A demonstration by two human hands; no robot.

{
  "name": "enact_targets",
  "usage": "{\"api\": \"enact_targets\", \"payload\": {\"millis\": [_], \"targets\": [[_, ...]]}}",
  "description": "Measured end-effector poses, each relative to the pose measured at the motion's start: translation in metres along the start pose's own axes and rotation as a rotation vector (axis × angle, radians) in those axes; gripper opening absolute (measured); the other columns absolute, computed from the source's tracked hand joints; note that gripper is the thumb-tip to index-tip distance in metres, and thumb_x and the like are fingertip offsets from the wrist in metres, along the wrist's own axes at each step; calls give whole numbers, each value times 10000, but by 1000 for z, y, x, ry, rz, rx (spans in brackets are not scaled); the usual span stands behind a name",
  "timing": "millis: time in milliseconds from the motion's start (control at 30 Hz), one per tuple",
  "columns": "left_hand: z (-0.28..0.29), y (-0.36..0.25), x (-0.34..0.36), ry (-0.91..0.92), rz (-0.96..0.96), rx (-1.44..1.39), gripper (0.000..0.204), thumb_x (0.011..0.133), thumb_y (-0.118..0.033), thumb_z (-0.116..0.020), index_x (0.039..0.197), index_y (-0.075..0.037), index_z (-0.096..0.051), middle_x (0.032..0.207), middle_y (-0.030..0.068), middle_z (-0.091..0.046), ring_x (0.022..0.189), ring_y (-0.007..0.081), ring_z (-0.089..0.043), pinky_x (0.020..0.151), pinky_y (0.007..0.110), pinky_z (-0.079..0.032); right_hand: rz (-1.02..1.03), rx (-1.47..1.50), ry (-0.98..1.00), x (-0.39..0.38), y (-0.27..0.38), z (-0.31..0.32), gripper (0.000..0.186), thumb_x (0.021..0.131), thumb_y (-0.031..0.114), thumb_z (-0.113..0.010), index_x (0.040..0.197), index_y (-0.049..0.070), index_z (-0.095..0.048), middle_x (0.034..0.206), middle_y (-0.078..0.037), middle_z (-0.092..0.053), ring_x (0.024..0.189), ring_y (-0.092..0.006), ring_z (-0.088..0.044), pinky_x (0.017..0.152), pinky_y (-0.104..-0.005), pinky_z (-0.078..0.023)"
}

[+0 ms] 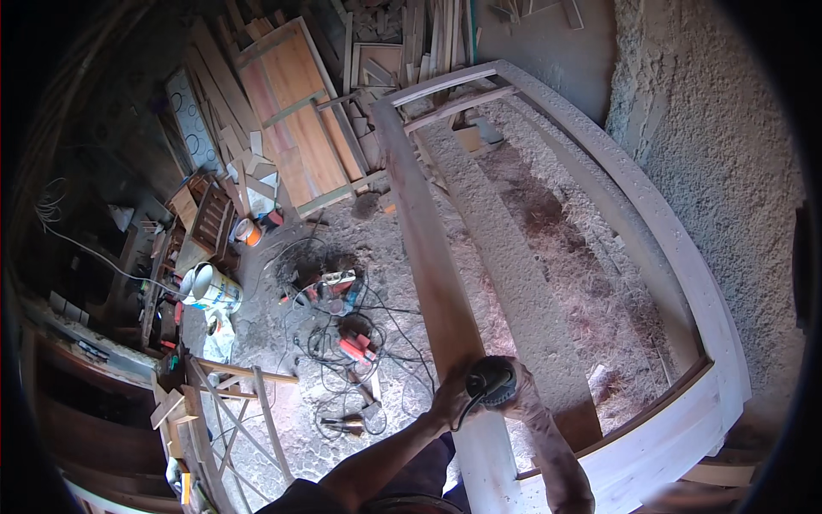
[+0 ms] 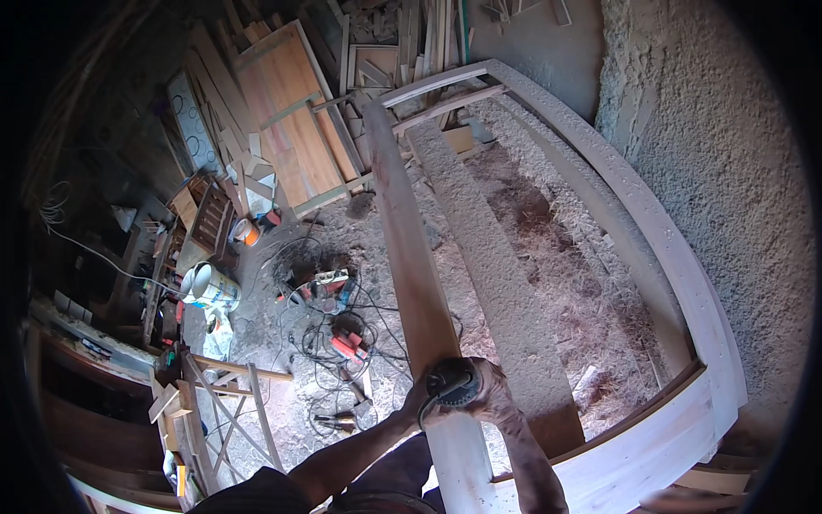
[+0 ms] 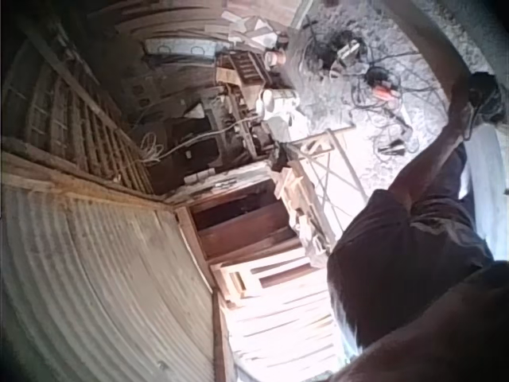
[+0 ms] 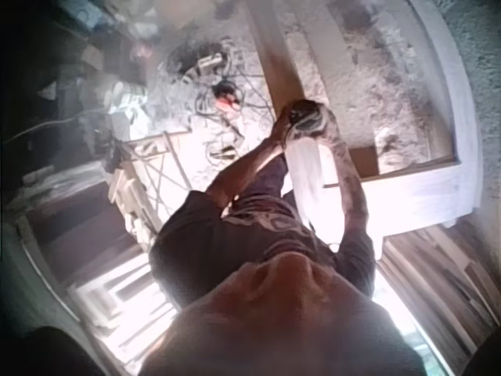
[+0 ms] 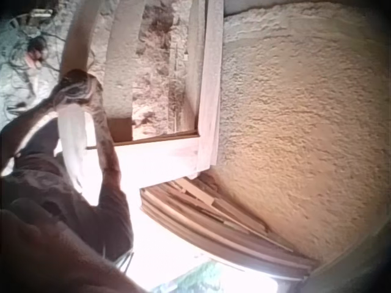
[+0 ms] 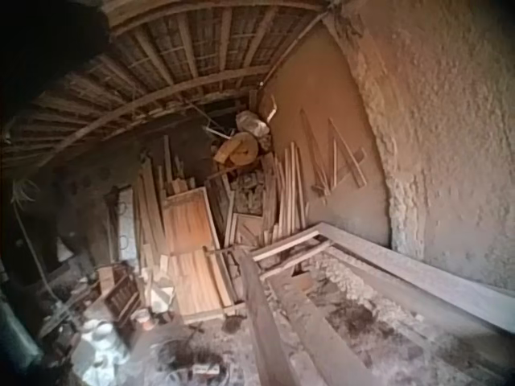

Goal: The person uses a handheld router to shape or smooth the inner edge of a wooden frame by hand, moving the tool along the length of the wood.

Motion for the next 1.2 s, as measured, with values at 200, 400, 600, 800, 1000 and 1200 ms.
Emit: {"api": "enact_targets", "payload": {"millis": [200, 400, 600, 800, 1000, 1200], "targets": [[46, 32, 26, -14, -10, 95, 995, 706, -370, -906, 1561, -118, -463, 1533, 175, -498, 1464, 400, -408, 1223, 477, -335, -25, 227, -25, 15, -33, -12, 951, 561, 162, -1053, 1382, 91, -578, 1308, -57, -682, 1185, -170, -664, 1057, -353, -556], [-1, -38, 31, 71, -186, 259, 572, 1063, -405, -561, 1547, -133, -426, 1504, 139, -527, 1343, 322, -570, 1015, 510, -559, -116, 341, -36, 21, -63, -4, 881, 591, 166, -1012, 1355, 93, -581, 1297, -73, -670, 1182, -189, -664, 1047, -349, -545], [18, -85, 35, -12, -452, 843, 795, 898, -362, -825, 1531, -93, -427, 1456, 142, -573, 1337, 278, -592, 1072, 455, -539, -61, 352, -19, 54, -51, -12, 877, 607, 175, -988, 1375, 92, -574, 1309, -99, -668, 1202, -205, -663, 1061, -348, -534], [31, -102, 53, -72, -567, 900, 778, 816, -294, -890, 1461, -51, -530, 1429, 139, -611, 1324, 309, -596, 1149, 448, -458, -77, 213, 12, 83, -58, -12, 884, 637, 197, -984, 1408, 99, -562, 1350, -109, -663, 1242, -223, -659, 1095, -362, -524], [37, -122, 67, -48, -689, 1059, 706, 880, -312, -851, 1447, -22, -547, 1430, 158, -608, 1311, 346, -596, 1168, 482, -429, -66, 243, 3, 104, -64, -11, 858, 648, 212, -978, 1394, 99, -571, 1315, -111, -680, 1213, -222, -669, 1074, -352, -533], [48, -141, 86, -93, -636, 1041, 888, 825, -401, -879, 1523, -37, -469, 1504, 170, -552, 1369, 342, -557, 1200, 488, -399, -92, 270, -1, 134, -69, -11, 779, 645, 204, -974, 1320, 104, -597, 1208, -75, -713, 1112, -196, -696, 997, -337, -561]]}}
Point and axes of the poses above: each hand's wrist, its own x-axis towards the middle knuckle, its own z-axis out of the back of the hand, y = z × x, the point moved 5 cm from there along x, towards the middle knuckle
